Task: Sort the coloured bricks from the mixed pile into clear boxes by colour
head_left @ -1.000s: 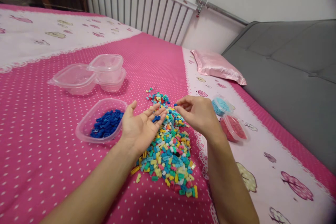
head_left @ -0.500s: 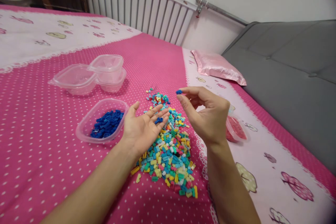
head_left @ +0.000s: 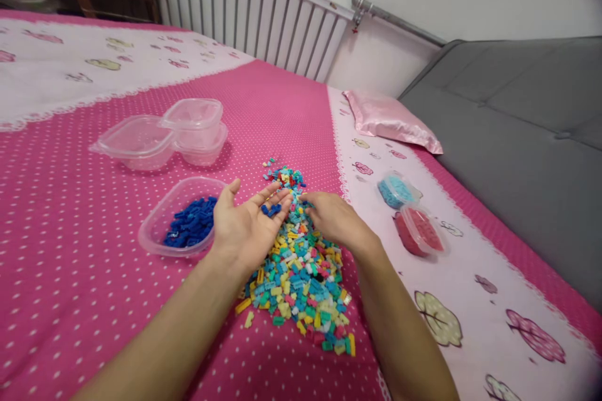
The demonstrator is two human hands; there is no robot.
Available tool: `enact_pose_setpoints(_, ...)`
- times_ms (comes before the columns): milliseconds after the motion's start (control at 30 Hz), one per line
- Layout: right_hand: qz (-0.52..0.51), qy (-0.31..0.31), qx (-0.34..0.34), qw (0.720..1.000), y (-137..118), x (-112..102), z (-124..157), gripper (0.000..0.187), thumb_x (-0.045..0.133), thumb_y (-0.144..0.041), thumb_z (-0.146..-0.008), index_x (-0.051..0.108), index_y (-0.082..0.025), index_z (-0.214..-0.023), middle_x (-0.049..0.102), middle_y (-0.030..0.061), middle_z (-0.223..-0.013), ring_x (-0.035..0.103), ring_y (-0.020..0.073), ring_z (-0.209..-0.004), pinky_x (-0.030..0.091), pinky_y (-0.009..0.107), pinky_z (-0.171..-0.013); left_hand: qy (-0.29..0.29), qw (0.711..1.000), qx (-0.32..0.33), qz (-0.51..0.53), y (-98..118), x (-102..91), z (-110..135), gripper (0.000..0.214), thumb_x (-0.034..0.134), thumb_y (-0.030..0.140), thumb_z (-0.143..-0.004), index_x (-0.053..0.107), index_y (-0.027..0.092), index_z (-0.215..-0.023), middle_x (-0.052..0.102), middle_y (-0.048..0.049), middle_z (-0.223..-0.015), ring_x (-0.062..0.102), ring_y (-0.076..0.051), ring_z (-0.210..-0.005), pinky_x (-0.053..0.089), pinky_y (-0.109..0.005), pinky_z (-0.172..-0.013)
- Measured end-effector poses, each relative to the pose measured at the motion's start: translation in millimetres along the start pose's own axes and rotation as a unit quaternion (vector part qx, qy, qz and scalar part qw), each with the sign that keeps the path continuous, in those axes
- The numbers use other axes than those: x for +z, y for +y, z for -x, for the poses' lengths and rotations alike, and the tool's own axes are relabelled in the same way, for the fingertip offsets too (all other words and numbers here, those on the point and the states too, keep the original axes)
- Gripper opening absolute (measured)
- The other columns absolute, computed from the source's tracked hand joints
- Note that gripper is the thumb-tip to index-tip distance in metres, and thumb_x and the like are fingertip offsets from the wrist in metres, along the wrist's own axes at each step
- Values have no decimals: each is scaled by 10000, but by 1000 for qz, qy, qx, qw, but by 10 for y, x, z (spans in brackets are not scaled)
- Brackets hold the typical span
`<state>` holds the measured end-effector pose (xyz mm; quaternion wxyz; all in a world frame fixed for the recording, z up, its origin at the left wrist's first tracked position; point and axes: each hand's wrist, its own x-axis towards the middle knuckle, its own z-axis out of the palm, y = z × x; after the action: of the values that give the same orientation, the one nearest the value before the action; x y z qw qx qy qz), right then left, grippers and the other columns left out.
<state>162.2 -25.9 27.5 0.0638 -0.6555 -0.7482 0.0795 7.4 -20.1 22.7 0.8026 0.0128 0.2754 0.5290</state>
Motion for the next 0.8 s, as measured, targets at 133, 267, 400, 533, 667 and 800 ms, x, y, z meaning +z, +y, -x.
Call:
enact_pose_setpoints(133,-20,-64,-31,997,16,-40,32,384,426,-122,-848,673,-249,-1114,703,53,-1090,647,195,-1008,472,300,-862,11,1000,2,15,16,-2,-12,477,375,415,-838,545,71,-1120,612,-170,-932,625,-248,-905,558,-323,-730)
enact_pose_setpoints(267,-65,-131,-79,986,93,-191,140,359,480,-82,-788,734,-290,-934,733,-28,-990,669,148,-924,488,245,-801,15,1000,1,21,28,0,-22,460,383,416,-830,565,81,-1086,606,-185,-984,619,-253,-934,559,-325,-727)
enact_pose_setpoints(400,-30,-41,5,999,133,-233,141,294,495,-135,-810,736,-274,-908,740,4,-934,670,173,-897,489,288,-797,17,1000,6,17,32,-2,-20,471,388,422,-825,563,75,-1091,601,-194,-1002,613,-258,-952,557,-320,-744)
enact_pose_setpoints(533,-18,50,83,995,143,-106,-9,299,469,-184,-855,707,-247,-1024,721,54,-1018,649,197,-980,471,322,-855,13,1000,12,8,30,-14,-21,491,368,419,-842,543,45,-1107,590,-201,-992,608,-260,-957,560,-318,-738)
enact_pose_setpoints(667,-40,47,69,996,198,85,-173,306,511,-181,-843,679,-231,-1093,705,50,-1072,631,176,-1011,451,290,-899,10,1000,10,11,25,-23,-28,487,358,420,-852,536,52,-1116,586,-207,-1018,608,-259,-956,565,-327,-722)
enact_pose_setpoints(800,-72,25,1,997,263,222,-257,347,550,-136,-804,654,-219,-1124,685,36,-1114,620,150,-989,432,262,-910,15,1000,10,15,26,-11,-30,483,374,421,-843,546,50,-1102,593,-201,-990,611,-254,-934,563,-321,-717)
